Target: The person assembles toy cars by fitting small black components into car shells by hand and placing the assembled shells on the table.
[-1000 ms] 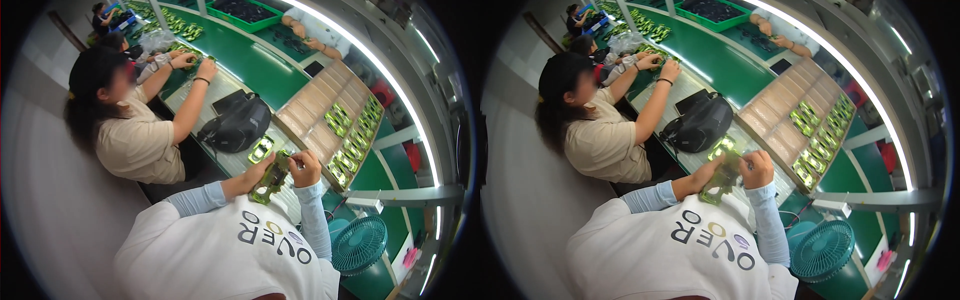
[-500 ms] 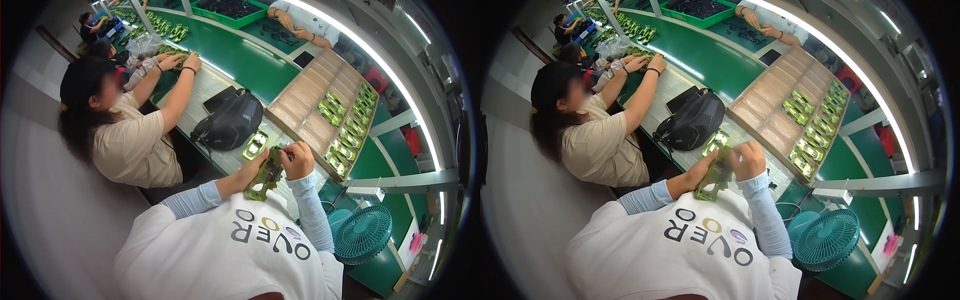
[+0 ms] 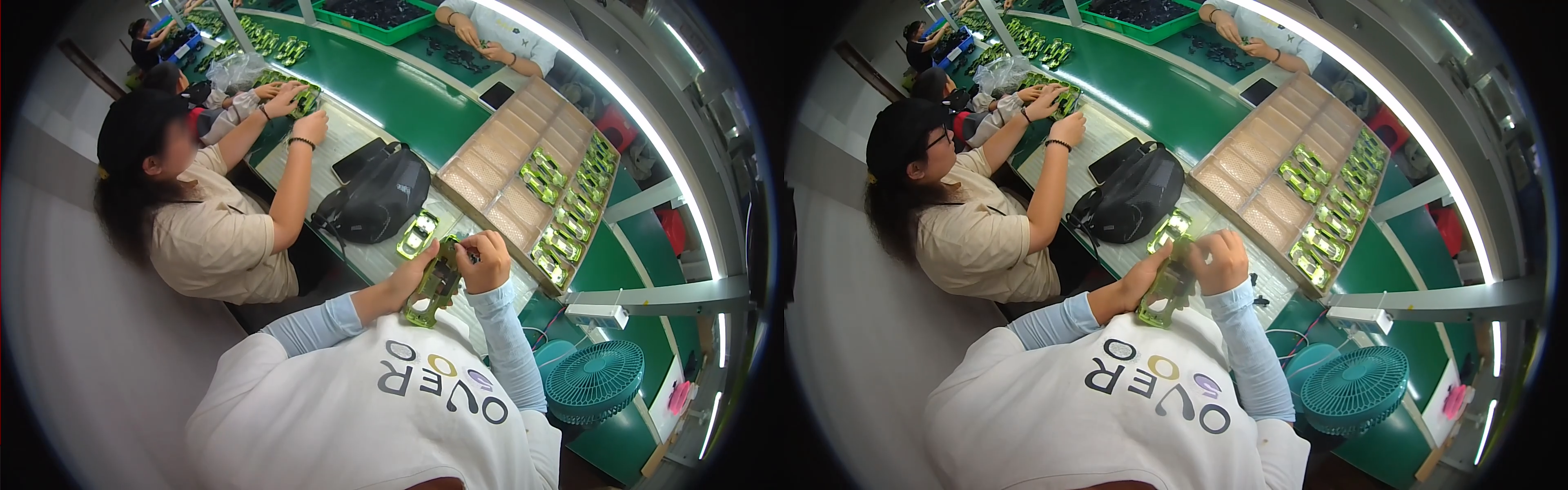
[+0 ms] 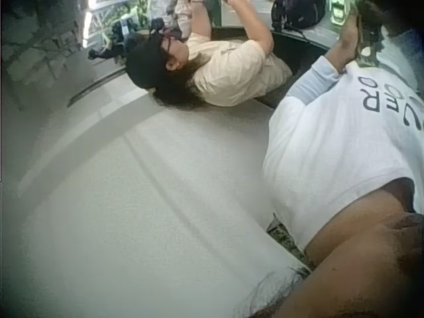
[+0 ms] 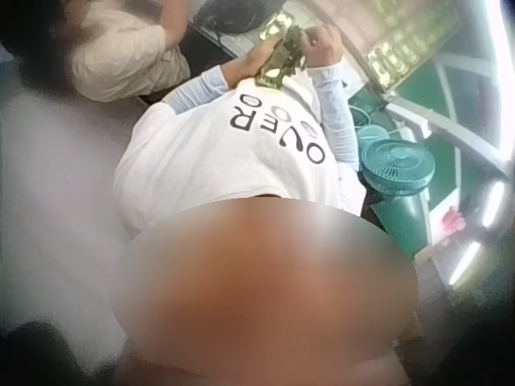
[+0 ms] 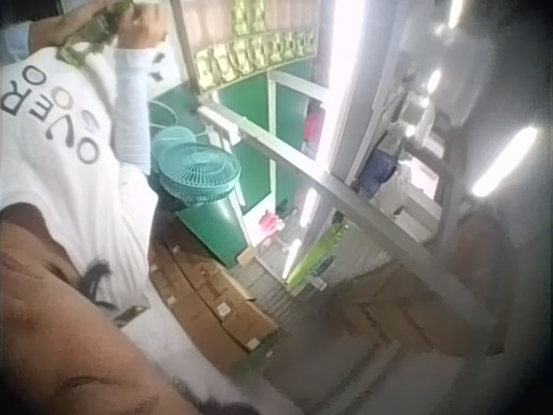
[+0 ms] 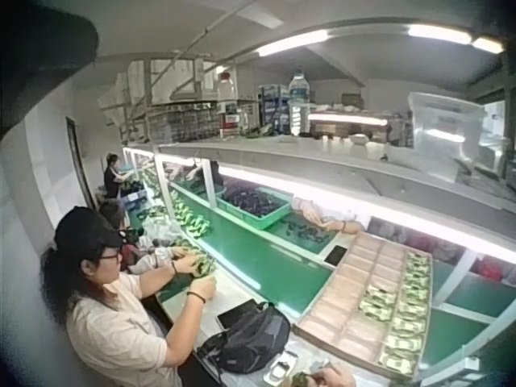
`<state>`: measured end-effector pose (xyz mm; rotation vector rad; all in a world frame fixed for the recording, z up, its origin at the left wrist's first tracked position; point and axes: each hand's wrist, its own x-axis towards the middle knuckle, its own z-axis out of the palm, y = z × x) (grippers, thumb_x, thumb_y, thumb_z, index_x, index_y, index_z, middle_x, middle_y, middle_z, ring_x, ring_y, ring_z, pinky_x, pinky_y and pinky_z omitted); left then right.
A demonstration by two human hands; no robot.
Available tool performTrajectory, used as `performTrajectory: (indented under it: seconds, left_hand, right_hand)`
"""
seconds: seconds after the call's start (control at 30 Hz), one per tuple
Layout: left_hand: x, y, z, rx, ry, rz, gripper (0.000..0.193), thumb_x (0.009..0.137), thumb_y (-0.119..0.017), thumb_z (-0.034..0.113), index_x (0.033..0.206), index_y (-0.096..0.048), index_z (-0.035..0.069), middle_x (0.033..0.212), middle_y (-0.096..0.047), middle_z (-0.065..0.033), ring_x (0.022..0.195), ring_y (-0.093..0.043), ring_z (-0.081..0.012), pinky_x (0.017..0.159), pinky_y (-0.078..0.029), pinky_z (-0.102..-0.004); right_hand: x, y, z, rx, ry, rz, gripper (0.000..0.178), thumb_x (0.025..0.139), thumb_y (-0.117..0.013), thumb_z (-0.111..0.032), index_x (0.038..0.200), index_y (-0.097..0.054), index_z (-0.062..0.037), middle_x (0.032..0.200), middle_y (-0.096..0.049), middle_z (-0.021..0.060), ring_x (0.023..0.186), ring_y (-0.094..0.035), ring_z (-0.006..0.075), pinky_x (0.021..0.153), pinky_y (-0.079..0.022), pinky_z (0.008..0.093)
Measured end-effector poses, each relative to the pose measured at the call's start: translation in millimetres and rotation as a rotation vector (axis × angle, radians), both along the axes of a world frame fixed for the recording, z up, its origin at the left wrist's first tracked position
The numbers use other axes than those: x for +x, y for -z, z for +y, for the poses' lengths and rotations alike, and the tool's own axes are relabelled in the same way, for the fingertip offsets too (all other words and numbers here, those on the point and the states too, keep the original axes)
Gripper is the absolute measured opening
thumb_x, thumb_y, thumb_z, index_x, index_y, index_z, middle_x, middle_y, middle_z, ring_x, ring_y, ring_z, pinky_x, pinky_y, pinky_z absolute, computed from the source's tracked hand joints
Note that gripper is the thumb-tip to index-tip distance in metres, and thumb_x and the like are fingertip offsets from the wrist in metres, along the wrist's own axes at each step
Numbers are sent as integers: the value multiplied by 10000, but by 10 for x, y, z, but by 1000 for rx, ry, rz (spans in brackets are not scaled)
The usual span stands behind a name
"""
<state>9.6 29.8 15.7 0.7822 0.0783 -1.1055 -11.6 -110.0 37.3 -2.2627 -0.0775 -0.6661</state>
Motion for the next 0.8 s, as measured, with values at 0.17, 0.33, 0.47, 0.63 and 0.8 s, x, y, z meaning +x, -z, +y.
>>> performTrajectory:
  seconds: [0.17,0.33,0.47,0.63,0.8]
  left_hand:
    - [-7,-9,7,-24,12,16,505,818,-273,505,929,-470,53,729,-555,-115,618,-559,-191,585,-484,-332]
    - [-7,-4,13,17,10,24,502,817,-278,505,925,-468,53,730,-551,-108,621,-556,-190,589,-487,-341]
    - [-13,7,8,22,31,-5,509,816,-276,508,925,-468,49,757,-543,-95,641,-553,-185,595,-487,-343]
    - [-26,-75,31,1,72,-33,520,821,-269,502,943,-465,35,798,-533,-93,671,-550,-182,613,-483,-331]
    - [-7,-36,47,-22,151,-76,494,854,-230,434,1059,-412,23,921,-517,-127,709,-551,-218,641,-479,-366]
  right_hand:
    - [-5,-21,5,-46,-12,1,100,580,-595,-29,604,-498,-37,610,-480,92,595,-471,264,551,-384,336]
    - [6,4,-3,-125,-12,-4,95,590,-606,-8,627,-519,-4,614,-477,85,549,-490,203,497,-416,273]
    - [2,-7,-61,-87,-38,96,99,593,-613,-14,636,-525,-1,613,-474,80,547,-495,177,498,-411,251]
    - [47,-21,-210,303,-133,396,110,591,-606,-51,666,-537,-10,655,-515,50,595,-501,152,538,-406,266]
    - [100,88,-411,547,-386,721,219,680,-621,-69,862,-547,28,745,-568,45,660,-527,82,596,-430,198]
